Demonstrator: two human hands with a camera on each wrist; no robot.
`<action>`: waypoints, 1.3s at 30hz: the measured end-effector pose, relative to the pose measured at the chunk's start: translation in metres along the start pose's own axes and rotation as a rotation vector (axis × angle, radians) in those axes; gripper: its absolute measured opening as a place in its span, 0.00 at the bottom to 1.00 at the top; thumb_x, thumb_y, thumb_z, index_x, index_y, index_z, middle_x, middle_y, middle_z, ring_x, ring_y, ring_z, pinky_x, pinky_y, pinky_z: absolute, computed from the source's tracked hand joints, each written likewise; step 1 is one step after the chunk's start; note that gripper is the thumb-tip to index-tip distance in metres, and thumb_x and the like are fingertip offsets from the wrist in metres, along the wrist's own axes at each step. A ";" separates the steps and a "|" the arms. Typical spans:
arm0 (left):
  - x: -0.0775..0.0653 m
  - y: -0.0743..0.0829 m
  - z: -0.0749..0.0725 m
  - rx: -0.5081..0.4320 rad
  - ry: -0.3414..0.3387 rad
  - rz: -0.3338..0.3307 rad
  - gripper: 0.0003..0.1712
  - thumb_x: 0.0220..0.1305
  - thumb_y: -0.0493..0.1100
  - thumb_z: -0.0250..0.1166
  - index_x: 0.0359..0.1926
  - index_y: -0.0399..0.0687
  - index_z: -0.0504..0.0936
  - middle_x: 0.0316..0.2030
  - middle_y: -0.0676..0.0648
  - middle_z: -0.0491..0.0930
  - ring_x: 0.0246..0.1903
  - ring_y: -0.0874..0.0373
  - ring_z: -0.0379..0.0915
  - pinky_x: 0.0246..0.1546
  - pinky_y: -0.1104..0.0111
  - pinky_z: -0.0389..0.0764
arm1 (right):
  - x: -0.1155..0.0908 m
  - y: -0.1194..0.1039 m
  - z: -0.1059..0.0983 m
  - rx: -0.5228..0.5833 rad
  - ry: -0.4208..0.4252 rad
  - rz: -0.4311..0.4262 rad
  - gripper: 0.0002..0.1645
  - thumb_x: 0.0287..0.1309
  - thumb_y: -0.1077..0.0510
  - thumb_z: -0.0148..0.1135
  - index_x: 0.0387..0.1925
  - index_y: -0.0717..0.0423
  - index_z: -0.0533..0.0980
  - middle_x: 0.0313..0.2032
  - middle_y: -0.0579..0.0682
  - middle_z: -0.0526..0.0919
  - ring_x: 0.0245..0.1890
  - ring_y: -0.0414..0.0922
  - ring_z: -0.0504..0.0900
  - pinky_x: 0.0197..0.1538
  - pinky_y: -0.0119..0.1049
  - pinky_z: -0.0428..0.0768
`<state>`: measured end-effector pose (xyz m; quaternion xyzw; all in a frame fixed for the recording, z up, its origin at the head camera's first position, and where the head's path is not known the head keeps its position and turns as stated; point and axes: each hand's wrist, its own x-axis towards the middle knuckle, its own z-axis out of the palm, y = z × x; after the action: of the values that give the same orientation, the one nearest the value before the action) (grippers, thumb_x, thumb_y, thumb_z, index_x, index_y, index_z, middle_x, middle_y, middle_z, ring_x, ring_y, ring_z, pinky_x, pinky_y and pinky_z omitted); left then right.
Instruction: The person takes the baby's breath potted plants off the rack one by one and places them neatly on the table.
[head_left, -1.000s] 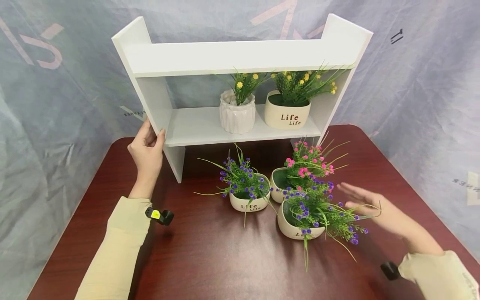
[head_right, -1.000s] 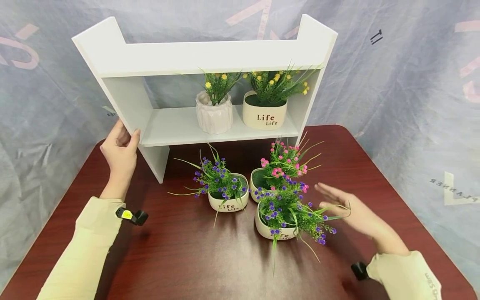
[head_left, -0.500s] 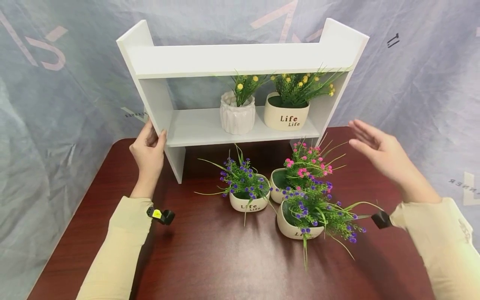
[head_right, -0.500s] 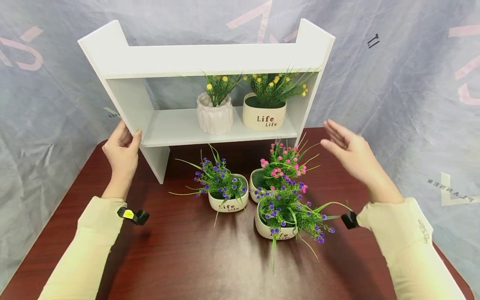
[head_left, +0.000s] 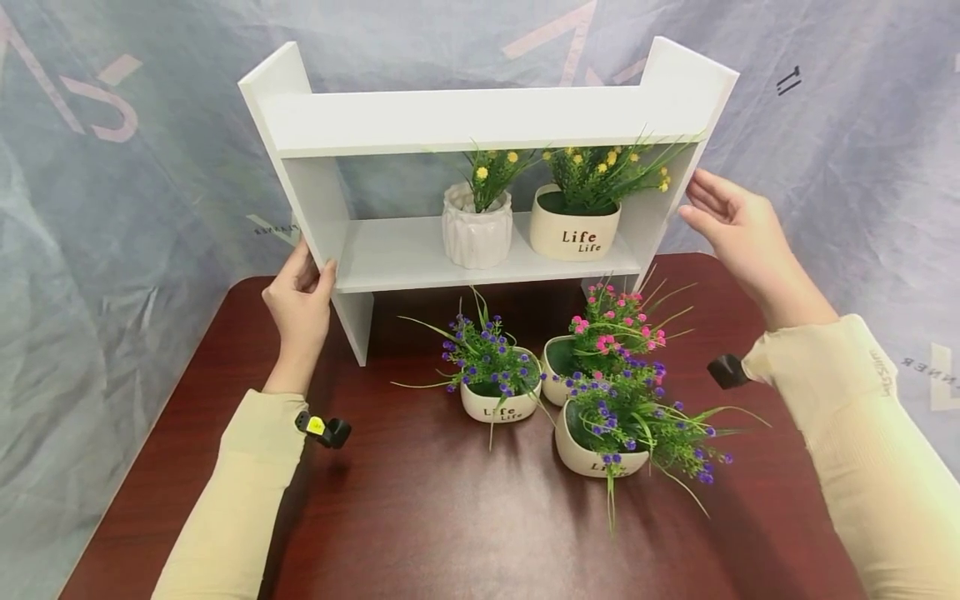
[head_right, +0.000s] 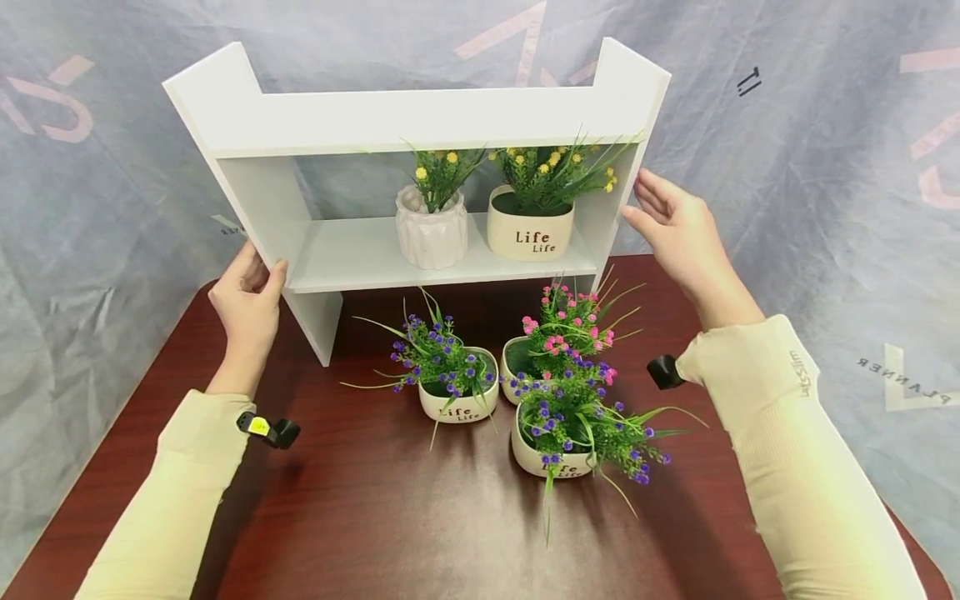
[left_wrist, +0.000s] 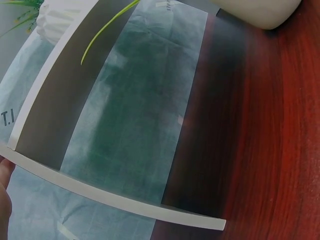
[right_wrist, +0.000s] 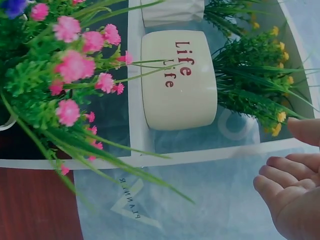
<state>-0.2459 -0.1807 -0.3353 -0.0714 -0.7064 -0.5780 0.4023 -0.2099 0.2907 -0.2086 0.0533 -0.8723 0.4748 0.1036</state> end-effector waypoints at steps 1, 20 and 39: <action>0.000 0.000 0.000 -0.002 -0.002 0.001 0.26 0.62 0.35 0.65 0.62 0.52 0.76 0.56 0.44 0.80 0.54 0.53 0.79 0.49 0.76 0.81 | 0.002 -0.001 0.001 -0.004 0.007 0.006 0.39 0.68 0.50 0.55 0.74 0.53 0.54 0.72 0.55 0.59 0.72 0.41 0.61 0.67 0.22 0.66; 0.000 0.002 0.001 0.007 -0.002 -0.013 0.28 0.62 0.32 0.63 0.62 0.54 0.76 0.55 0.43 0.80 0.53 0.51 0.79 0.47 0.77 0.81 | 0.031 -0.001 0.018 -0.043 0.128 0.073 0.31 0.63 0.60 0.61 0.67 0.58 0.67 0.62 0.58 0.70 0.59 0.35 0.76 0.44 0.13 0.78; -0.006 0.031 -0.005 -0.003 -0.067 -0.155 0.28 0.64 0.33 0.60 0.65 0.49 0.73 0.59 0.43 0.78 0.55 0.57 0.77 0.46 0.81 0.80 | 0.029 0.004 0.020 -0.232 0.145 0.039 0.26 0.65 0.56 0.58 0.64 0.57 0.72 0.57 0.56 0.75 0.53 0.34 0.78 0.45 0.15 0.79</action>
<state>-0.2214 -0.1732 -0.3153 -0.0364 -0.7220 -0.6058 0.3322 -0.2418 0.2761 -0.2154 -0.0105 -0.9125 0.3753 0.1625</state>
